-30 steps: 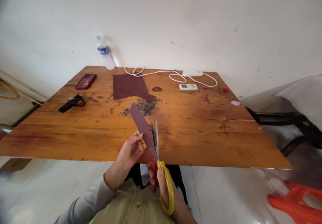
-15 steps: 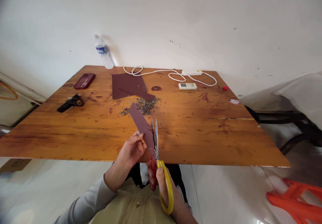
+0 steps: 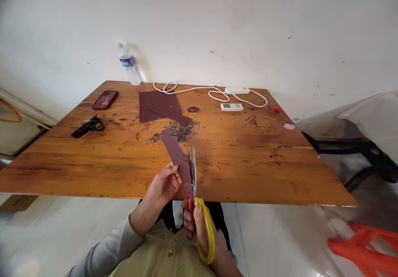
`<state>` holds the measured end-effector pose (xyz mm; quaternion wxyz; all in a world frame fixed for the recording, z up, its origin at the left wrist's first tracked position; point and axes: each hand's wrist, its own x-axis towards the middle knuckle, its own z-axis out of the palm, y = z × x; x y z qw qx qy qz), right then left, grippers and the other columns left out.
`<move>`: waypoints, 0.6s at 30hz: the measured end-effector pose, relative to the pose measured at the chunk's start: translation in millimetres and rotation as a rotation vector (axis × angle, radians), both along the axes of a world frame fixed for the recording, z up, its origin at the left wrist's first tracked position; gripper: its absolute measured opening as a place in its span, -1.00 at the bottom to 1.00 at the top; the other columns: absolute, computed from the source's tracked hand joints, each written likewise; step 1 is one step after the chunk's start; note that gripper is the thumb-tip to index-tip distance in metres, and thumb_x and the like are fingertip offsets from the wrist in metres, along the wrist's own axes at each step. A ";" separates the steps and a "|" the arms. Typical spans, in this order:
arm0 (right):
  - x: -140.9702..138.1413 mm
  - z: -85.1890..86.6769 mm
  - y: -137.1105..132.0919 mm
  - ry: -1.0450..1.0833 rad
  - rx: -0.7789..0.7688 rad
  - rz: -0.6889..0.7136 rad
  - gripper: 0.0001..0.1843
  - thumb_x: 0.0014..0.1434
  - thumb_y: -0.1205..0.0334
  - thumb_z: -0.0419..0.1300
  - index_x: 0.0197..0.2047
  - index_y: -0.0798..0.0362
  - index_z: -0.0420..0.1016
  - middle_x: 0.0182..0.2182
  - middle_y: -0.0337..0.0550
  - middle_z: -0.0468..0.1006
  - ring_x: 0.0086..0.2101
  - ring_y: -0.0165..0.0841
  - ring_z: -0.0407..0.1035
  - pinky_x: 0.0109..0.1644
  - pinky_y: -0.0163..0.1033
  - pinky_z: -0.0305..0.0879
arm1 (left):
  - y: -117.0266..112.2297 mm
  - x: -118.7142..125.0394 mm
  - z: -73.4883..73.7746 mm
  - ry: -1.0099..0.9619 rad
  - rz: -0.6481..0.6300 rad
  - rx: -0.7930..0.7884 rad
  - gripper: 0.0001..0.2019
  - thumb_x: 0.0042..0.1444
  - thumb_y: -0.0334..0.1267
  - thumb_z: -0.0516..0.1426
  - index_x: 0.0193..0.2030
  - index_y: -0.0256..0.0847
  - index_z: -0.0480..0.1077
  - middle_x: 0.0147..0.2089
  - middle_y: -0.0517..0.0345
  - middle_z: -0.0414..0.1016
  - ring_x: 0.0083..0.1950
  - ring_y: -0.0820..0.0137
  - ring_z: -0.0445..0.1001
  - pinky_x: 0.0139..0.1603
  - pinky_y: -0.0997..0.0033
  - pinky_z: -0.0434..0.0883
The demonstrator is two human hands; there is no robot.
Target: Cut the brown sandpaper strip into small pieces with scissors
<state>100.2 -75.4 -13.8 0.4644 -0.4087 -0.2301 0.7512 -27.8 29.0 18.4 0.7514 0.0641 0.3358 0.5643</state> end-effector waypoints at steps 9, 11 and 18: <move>2.6 -2.0 -4.6 -0.007 -0.049 0.027 -0.20 -0.01 -0.65 0.28 -0.21 -0.02 0.43 -0.54 -0.47 0.11 -0.60 -0.53 -0.18 -0.58 -0.40 -0.13 | -0.7 2.8 5.2 -0.048 0.028 -0.037 -0.69 -0.20 -0.51 0.41 -0.52 -0.19 0.35 -0.51 0.34 0.39 -0.44 0.57 0.43 -0.30 0.58 0.41; 2.7 -2.7 -5.4 -0.030 -0.057 0.019 -0.17 -0.01 -0.68 0.25 -0.21 -0.02 0.42 -0.55 -0.48 0.10 -0.60 -0.55 -0.23 -0.60 -0.42 -0.16 | -0.8 3.5 5.0 -0.055 0.037 -0.040 -0.69 -0.22 -0.51 0.41 -0.53 -0.20 0.36 -0.52 0.34 0.40 -0.44 0.58 0.42 -0.29 0.58 0.41; 1.2 -1.4 -2.7 -0.041 0.086 -0.007 -0.16 0.04 -0.68 0.22 -0.16 0.01 0.53 -0.52 -0.41 0.19 -0.59 -0.50 -0.06 -0.58 -0.36 0.01 | -1.1 1.8 3.2 -0.047 0.012 -0.043 -0.68 -0.21 -0.46 0.44 -0.50 -0.19 0.36 -0.49 0.33 0.45 -0.40 0.52 0.49 -0.23 0.51 0.46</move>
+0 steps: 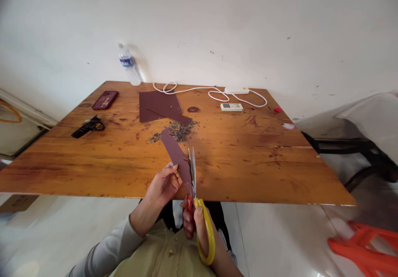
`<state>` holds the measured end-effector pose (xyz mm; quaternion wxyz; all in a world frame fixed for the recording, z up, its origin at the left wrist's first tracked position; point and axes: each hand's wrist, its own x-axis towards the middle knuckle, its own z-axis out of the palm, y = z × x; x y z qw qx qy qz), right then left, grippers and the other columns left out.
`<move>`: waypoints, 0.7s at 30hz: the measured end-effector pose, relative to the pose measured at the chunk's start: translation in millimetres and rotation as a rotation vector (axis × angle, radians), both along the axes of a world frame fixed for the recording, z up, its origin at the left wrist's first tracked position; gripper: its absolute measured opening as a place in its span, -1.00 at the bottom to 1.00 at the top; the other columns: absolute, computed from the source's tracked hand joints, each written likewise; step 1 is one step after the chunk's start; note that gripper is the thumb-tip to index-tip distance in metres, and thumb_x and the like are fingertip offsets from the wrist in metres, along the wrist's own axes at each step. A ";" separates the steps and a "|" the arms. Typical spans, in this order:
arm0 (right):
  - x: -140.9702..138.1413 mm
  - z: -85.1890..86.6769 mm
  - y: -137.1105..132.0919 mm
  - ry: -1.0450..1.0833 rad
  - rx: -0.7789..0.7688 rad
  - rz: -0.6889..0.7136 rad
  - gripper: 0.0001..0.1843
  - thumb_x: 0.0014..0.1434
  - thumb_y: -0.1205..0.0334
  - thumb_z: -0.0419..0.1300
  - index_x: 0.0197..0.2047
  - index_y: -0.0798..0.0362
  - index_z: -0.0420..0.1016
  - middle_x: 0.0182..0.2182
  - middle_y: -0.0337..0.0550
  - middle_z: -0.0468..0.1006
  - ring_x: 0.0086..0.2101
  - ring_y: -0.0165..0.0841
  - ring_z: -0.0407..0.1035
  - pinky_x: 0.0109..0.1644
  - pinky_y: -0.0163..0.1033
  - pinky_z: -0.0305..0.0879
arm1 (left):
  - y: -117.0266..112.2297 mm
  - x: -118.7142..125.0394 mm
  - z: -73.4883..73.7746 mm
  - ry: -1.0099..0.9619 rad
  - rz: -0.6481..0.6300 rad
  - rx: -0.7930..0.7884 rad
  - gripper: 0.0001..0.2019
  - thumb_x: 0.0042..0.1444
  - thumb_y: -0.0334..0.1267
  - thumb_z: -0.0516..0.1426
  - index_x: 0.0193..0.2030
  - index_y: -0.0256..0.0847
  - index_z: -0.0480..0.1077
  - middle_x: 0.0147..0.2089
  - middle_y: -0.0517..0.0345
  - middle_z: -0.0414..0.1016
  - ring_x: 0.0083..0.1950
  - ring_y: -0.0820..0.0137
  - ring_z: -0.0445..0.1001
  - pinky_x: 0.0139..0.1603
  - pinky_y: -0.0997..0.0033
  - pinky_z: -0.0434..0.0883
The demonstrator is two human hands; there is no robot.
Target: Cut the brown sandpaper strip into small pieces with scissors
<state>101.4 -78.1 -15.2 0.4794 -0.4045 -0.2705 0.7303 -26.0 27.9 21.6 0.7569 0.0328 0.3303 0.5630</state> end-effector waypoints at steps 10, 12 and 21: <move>1.5 -1.0 2.1 -0.004 -0.016 0.034 -0.15 -0.04 -0.67 0.29 -0.17 0.01 0.54 -0.53 -0.42 0.19 -0.59 -0.50 -0.04 -0.57 -0.37 0.00 | -0.1 0.7 11.2 -0.022 0.057 -0.068 -0.63 -0.27 -0.56 0.46 -0.51 -0.22 0.36 -0.53 0.39 0.41 -0.49 0.63 0.41 -0.40 0.63 0.37; -0.3 -2.5 2.0 0.007 -0.074 0.025 -0.13 -0.09 -0.68 0.33 -0.19 0.02 0.54 -0.55 -0.44 0.17 -0.60 -0.51 -0.06 -0.59 -0.39 -0.01 | 0.0 0.2 9.9 -0.029 0.066 -0.092 -0.65 -0.27 -0.59 0.44 -0.49 -0.23 0.38 -0.53 0.39 0.42 -0.50 0.64 0.40 -0.39 0.65 0.36; 0.7 -0.4 2.7 0.033 -0.168 0.019 -0.15 -0.09 -0.66 0.34 -0.22 0.02 0.51 -0.57 -0.47 0.17 -0.63 -0.55 -0.10 -0.62 -0.41 -0.04 | -0.4 1.9 4.9 -0.036 0.055 -0.085 -0.69 -0.19 -0.59 0.38 -0.51 -0.21 0.36 -0.54 0.36 0.41 -0.49 0.59 0.43 -0.38 0.61 0.39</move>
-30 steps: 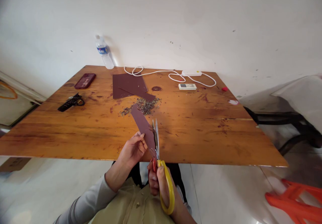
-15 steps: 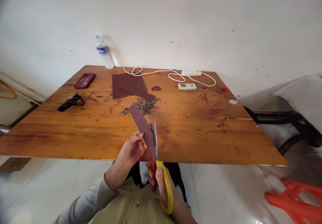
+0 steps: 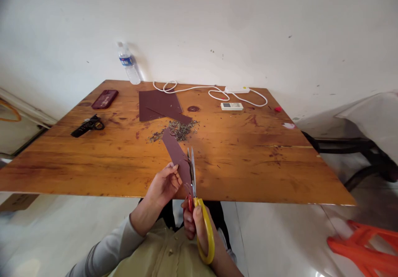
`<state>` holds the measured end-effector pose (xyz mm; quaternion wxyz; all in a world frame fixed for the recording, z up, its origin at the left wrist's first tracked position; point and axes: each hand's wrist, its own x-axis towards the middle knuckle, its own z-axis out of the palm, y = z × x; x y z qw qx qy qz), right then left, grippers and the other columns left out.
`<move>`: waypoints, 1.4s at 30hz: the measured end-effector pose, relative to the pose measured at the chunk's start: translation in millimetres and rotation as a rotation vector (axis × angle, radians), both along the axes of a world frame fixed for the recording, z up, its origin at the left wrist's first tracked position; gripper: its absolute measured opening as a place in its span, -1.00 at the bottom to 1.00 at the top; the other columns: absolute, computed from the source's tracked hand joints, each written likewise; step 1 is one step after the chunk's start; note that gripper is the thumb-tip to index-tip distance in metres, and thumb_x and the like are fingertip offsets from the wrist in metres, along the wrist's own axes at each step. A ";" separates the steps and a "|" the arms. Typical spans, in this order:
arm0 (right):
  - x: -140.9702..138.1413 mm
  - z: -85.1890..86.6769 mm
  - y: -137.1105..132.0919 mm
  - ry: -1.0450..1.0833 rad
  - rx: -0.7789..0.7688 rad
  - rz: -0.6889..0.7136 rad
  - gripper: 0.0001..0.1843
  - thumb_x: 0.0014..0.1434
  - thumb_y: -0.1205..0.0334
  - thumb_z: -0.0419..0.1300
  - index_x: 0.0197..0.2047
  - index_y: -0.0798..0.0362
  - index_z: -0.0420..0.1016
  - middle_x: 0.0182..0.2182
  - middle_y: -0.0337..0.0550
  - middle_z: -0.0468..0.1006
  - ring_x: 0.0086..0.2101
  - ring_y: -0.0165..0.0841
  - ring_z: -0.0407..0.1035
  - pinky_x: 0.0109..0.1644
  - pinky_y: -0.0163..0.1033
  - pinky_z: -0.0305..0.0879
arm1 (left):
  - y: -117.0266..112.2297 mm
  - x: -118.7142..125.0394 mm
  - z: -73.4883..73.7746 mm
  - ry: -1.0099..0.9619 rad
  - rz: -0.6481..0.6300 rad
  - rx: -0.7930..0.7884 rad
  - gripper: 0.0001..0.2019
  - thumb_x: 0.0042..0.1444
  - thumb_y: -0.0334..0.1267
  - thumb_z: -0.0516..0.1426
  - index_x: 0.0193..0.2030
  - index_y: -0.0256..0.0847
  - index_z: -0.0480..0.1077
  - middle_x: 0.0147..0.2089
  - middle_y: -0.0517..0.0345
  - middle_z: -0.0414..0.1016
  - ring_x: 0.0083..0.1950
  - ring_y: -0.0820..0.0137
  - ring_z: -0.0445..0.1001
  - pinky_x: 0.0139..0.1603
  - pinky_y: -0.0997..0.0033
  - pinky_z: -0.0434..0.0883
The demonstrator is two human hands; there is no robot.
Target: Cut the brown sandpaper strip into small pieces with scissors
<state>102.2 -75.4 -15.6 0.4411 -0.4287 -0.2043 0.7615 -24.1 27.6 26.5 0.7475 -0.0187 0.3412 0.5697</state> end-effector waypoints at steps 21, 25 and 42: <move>-0.4 1.6 0.2 -0.075 0.137 -0.021 -0.14 -0.03 -0.68 0.27 -0.19 0.02 0.51 -0.54 -0.45 0.18 -0.61 -0.53 -0.05 -0.59 -0.37 0.00 | 3.0 -4.0 -1.7 0.015 -0.057 0.030 -0.70 -0.19 -0.54 0.40 -0.48 -0.19 0.37 -0.53 0.35 0.44 -0.47 0.54 0.47 -0.33 0.55 0.43; -0.8 -4.0 3.2 -0.097 0.160 -0.020 -0.19 0.07 -0.65 0.23 -0.21 0.03 0.49 -0.55 -0.42 0.22 -0.62 -0.49 0.01 -0.59 -0.34 0.00 | 3.0 -3.6 0.2 0.018 -0.047 0.007 -0.70 -0.20 -0.55 0.40 -0.48 -0.19 0.38 -0.52 0.34 0.46 -0.46 0.54 0.47 -0.32 0.54 0.43; -1.3 3.3 4.2 -0.030 0.006 0.030 -0.11 -0.14 -0.70 0.32 -0.24 0.01 0.46 -0.60 -0.50 0.11 -0.65 -0.56 -0.16 -0.65 -0.39 -0.10 | 0.3 -0.7 5.5 0.004 -0.020 0.018 -0.65 -0.21 -0.58 0.41 -0.52 -0.19 0.33 -0.56 0.37 0.41 -0.48 0.56 0.46 -0.34 0.57 0.45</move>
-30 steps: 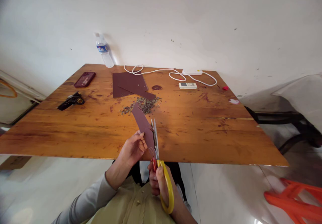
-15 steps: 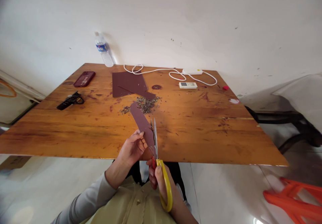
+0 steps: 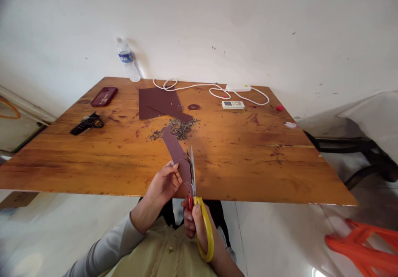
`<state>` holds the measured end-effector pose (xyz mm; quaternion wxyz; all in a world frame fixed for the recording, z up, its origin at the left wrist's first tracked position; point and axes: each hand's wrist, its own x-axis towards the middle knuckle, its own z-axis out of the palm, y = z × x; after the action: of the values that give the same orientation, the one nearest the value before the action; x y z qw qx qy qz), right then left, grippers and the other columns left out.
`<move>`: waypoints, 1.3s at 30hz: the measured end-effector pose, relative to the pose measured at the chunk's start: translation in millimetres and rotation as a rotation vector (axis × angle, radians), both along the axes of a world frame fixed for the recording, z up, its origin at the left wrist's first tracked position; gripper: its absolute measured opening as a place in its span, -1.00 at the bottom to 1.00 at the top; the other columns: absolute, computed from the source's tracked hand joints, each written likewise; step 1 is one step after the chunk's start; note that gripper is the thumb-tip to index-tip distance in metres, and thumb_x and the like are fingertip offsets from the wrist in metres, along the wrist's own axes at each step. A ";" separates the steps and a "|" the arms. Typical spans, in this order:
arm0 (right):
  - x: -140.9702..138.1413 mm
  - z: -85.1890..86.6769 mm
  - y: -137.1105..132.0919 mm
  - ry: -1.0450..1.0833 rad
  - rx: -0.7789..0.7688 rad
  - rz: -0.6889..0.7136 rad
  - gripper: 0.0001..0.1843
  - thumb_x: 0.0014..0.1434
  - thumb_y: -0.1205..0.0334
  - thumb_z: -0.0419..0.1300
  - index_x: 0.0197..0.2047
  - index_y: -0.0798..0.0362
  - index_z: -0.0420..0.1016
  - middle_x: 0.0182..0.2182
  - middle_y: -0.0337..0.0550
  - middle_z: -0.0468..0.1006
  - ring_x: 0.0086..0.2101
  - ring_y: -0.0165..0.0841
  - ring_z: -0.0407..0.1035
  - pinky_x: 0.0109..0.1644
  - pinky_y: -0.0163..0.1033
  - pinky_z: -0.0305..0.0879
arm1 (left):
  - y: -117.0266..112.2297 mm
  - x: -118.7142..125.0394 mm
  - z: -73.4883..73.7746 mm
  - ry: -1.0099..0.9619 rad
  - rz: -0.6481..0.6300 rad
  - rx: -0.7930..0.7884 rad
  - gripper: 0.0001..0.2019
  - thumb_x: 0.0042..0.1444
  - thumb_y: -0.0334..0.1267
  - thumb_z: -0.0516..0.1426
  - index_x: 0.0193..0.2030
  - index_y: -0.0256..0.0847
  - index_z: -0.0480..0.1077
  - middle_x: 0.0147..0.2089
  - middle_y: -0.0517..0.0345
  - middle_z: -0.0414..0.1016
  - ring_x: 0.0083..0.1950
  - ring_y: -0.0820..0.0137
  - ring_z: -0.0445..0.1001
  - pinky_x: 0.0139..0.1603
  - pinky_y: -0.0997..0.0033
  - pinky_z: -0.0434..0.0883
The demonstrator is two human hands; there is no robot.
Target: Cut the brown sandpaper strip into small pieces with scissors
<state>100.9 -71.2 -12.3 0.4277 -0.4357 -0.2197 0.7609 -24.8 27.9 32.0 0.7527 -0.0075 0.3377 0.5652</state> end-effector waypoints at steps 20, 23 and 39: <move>1.1 -2.4 0.1 -0.047 0.095 -0.001 -0.08 -0.14 -0.73 0.30 -0.21 0.02 0.49 -0.58 -0.44 0.20 -0.64 -0.52 -0.04 -0.63 -0.37 0.06 | 3.6 -4.4 -7.1 0.041 -0.048 0.030 -0.69 -0.18 -0.52 0.45 -0.52 -0.22 0.39 -0.54 0.34 0.43 -0.50 0.58 0.42 -0.38 0.61 0.39; 2.9 -0.7 2.3 -0.031 0.082 0.017 -0.09 -0.16 -0.72 0.32 -0.22 0.02 0.51 -0.58 -0.44 0.20 -0.64 -0.51 -0.03 -0.63 -0.36 0.06 | 3.0 -4.8 -7.4 0.063 -0.053 0.046 -0.67 -0.16 -0.51 0.45 -0.54 -0.20 0.35 -0.56 0.36 0.39 -0.51 0.59 0.39 -0.39 0.61 0.38; 0.2 11.4 3.0 -0.086 0.028 0.002 -0.08 -0.21 -0.73 0.33 -0.24 0.00 0.48 -0.58 -0.45 0.17 -0.61 -0.50 -0.06 -0.58 -0.34 -0.03 | -2.1 -5.5 -9.8 0.110 -0.079 0.099 -0.70 -0.14 -0.47 0.43 -0.51 -0.19 0.36 -0.54 0.34 0.38 -0.50 0.55 0.40 -0.39 0.55 0.38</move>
<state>101.1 -68.2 -0.8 0.4232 -0.4618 -0.2487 0.7388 -30.3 25.8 22.2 0.7540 0.0741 0.3502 0.5508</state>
